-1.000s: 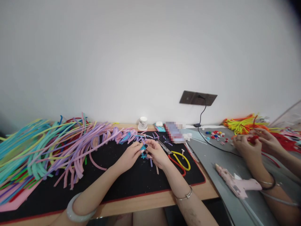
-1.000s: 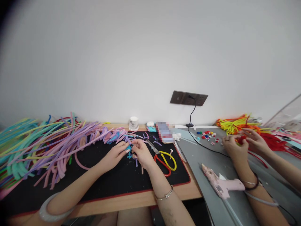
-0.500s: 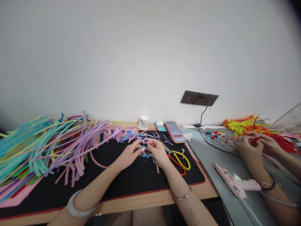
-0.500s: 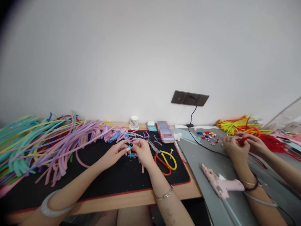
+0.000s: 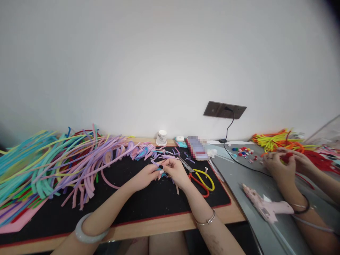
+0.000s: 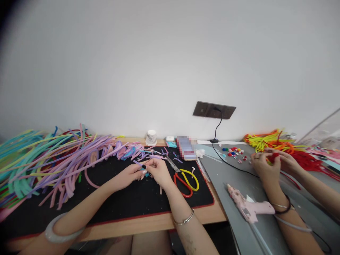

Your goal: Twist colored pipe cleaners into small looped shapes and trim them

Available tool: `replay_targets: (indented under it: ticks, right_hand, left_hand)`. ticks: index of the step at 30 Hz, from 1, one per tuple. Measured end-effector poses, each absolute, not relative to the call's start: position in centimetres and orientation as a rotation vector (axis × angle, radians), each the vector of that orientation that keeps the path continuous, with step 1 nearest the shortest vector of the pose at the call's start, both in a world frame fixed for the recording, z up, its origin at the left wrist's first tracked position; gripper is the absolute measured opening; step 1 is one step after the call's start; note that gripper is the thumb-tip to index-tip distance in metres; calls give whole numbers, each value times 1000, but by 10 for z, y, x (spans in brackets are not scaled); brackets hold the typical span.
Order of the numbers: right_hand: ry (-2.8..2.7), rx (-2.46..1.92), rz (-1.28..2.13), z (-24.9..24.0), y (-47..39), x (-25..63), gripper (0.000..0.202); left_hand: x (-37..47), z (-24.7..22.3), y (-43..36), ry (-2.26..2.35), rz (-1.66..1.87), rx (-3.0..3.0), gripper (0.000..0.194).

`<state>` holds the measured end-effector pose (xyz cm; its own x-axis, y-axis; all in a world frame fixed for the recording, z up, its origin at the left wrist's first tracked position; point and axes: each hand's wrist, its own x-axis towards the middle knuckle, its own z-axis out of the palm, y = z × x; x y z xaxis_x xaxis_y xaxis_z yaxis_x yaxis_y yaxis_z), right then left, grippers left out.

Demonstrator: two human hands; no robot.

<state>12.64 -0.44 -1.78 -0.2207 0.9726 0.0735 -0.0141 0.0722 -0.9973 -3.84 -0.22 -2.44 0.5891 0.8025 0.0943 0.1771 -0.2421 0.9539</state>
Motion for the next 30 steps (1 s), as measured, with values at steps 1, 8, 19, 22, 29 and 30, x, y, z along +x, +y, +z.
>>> replay_targets:
  ticks: [1,8,19,22,29,30]
  right_hand:
    - [-1380,-1041,1326,-16,-5,126,14]
    - [-1251,-1017,1375,-10,-4,127,16]
    - [-1279,-1051,1469,-21,-2,126,15]
    - [-1286,-1095,1421,-18,-4,125,12]
    - [-1262,-1030,1411,-19,-8,119,11]
    - [-1247,-1015,1428,-19,-8,119,13]
  left_hand:
    - [-39,-24,-2,825,742,1748,37]
    - [-38,-24,-1,886,864,1604,43]
    - [-41,-30,7,917,949,1459,60]
    - [-39,-28,7,917,955,1380,62]
    - [-34,-23,-1,853,811,1336,64]
    - [-34,-22,-1,858,808,1329,64]
